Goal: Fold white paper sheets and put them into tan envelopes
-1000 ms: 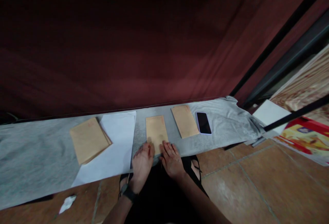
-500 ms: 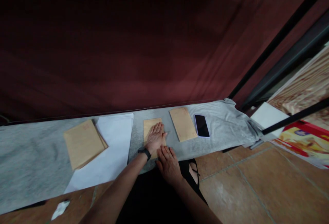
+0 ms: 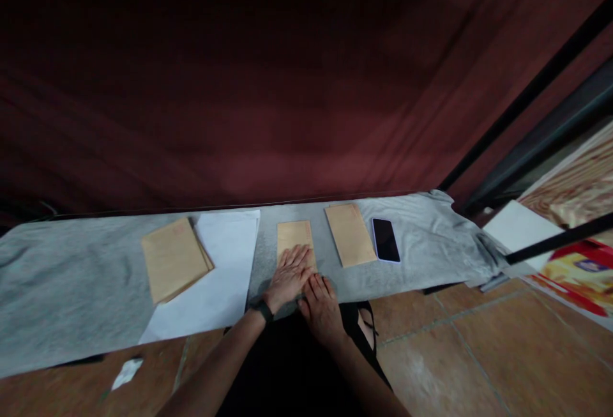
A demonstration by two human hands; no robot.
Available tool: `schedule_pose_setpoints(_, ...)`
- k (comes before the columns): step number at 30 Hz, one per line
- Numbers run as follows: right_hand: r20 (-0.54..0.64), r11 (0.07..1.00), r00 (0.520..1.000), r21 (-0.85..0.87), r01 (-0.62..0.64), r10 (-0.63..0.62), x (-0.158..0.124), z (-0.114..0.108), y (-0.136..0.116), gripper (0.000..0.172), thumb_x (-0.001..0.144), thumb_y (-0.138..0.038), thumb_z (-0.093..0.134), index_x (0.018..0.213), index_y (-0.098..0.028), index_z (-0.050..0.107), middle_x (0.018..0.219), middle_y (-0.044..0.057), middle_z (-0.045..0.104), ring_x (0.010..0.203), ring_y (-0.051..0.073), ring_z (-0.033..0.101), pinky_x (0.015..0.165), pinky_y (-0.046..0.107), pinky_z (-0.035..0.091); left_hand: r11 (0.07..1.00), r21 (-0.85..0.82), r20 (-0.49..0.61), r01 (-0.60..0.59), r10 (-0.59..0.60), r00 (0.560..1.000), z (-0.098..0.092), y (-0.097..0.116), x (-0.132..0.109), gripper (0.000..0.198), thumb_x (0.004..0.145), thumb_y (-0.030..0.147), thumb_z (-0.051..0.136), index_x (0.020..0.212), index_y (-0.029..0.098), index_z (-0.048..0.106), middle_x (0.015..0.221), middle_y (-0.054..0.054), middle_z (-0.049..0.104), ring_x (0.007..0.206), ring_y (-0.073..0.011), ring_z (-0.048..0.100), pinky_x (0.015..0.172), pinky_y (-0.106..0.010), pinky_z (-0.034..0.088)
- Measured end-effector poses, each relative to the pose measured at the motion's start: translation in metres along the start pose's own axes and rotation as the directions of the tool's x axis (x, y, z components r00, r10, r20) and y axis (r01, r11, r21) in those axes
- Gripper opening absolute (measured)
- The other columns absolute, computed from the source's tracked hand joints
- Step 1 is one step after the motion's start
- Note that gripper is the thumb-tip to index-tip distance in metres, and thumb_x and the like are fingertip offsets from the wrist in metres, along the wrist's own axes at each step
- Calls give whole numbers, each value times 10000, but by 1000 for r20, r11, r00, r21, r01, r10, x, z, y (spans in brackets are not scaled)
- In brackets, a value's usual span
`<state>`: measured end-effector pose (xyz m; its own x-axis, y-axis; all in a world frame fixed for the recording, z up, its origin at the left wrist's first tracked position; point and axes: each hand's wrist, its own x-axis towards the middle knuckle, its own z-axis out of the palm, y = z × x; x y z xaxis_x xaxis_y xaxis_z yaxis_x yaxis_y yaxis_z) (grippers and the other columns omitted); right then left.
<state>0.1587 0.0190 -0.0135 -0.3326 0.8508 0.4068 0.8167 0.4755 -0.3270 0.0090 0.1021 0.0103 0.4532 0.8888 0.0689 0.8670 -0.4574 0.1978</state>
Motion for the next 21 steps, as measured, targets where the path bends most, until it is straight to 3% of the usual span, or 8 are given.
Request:
schedule_pose_setpoints(5,7,999,999,-2,49,-49,-4,1,2,465,998,-288,456,1443,-153,478,1518,132,455,1418,269,382,1164,480,319,999,36,-109,-6,10,994,6,11,-52,600,1020,478,288,1556,210,261,1603,-64,338,1502,-198,238,1227,-443,200)
schedule_pose_setpoints(9,-15,999,1000,37,22,-21,-5,0,4,527,982,-240,432,1500,-154,387,1537,126,430,1439,250,346,1166,479,315,997,68,-191,34,-21,981,7,22,-76,619,1007,465,353,1547,169,288,1595,-108,344,1491,-223,271,1213,-432,261)
schedule_pose_setpoints(12,-72,993,992,63,-103,108,-2,0,7,522,973,-208,407,1491,-143,386,1521,146,442,1434,259,351,1149,517,329,995,66,-229,80,-63,971,8,28,-84,627,995,446,388,1543,156,295,1586,-129,354,1482,-242,292,1202,-445,294)
schedule_pose_setpoints(16,-128,969,963,102,-224,236,3,-1,12,443,965,-188,398,1391,-128,504,1463,176,493,1404,290,381,1138,574,315,992,34,-236,125,-113,965,11,36,-86,600,983,368,401,1528,130,323,1570,-151,377,1470,-255,319,1193,-462,311)
schedule_pose_setpoints(21,-124,887,930,365,-281,346,14,-3,14,359,934,-223,426,1214,-134,633,1271,161,628,1245,263,536,1096,503,406,973,31,-240,227,-213,947,11,50,-78,557,973,360,405,1476,122,420,1518,-185,451,1439,-306,375,1164,-515,327)
